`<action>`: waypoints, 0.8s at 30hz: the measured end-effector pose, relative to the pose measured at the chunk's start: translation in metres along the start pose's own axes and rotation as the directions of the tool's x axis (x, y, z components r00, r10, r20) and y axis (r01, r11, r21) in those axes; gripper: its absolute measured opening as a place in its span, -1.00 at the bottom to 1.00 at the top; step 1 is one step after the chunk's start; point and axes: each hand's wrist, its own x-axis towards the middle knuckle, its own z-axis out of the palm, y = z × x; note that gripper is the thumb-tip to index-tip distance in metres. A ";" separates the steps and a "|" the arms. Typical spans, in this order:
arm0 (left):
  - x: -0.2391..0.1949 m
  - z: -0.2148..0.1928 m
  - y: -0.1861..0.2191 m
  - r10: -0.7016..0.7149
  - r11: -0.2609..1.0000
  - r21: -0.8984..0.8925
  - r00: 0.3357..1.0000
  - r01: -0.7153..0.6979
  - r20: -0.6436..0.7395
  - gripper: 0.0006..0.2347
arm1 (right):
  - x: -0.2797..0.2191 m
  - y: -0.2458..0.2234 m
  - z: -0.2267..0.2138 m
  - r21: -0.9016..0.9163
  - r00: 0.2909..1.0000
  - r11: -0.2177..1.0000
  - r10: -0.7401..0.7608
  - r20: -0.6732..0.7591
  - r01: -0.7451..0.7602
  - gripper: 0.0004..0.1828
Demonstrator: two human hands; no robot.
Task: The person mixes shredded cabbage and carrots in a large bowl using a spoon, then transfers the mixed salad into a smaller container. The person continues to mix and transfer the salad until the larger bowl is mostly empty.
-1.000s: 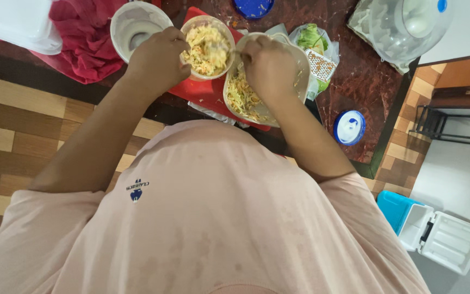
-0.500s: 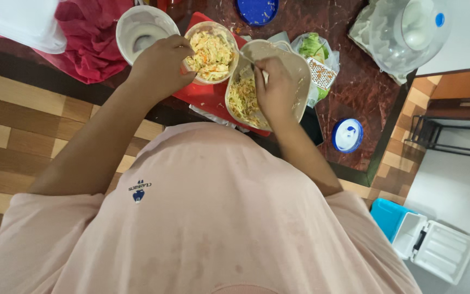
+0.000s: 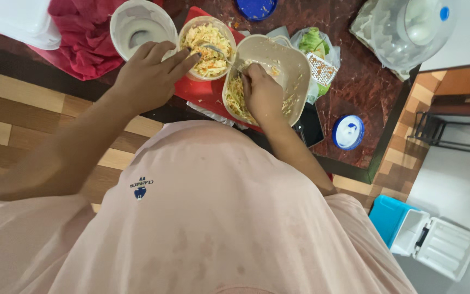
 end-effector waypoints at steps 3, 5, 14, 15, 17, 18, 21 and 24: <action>-0.002 -0.010 -0.009 0.145 0.968 0.198 0.987 -0.156 0.066 -0.49 | 0.001 -0.001 -0.001 0.024 0.999 1.000 -0.008 -0.034 0.009 -0.89; -0.003 -0.018 -0.018 0.241 0.917 0.297 0.964 -0.265 0.115 -0.49 | 0.003 -0.001 -0.004 -0.033 0.999 0.998 -0.050 -0.012 0.049 -0.89; -0.007 -0.024 -0.018 0.124 0.981 0.144 0.992 -0.128 0.037 -0.47 | -0.007 0.005 -0.003 0.048 0.998 0.997 -0.052 -0.043 0.054 -0.88; -0.010 -0.022 -0.015 0.090 0.989 0.121 0.996 -0.090 0.002 -0.49 | -0.008 0.006 -0.003 0.067 0.998 0.997 -0.046 -0.036 0.049 -0.87; -0.012 -0.017 -0.008 0.025 0.997 0.070 0.997 -0.020 -0.066 -0.54 | -0.012 0.013 -0.009 0.164 0.999 0.986 0.018 -0.044 -0.011 -0.89; -0.013 -0.014 -0.001 -0.026 0.999 -0.050 0.997 0.022 -0.074 -0.56 | -0.014 0.017 -0.013 0.211 0.997 0.977 0.054 -0.049 -0.042 -0.89; -0.016 -0.002 0.031 -0.196 0.896 -0.415 0.980 0.161 -0.044 -0.63 | -0.011 0.042 -0.034 0.313 0.956 0.905 0.291 0.039 -0.288 -0.95; -0.008 0.023 0.071 -0.323 0.551 -0.626 0.832 0.552 0.450 -0.69 | -0.010 0.071 -0.042 -0.078 0.951 0.950 0.306 0.044 -0.302 -0.90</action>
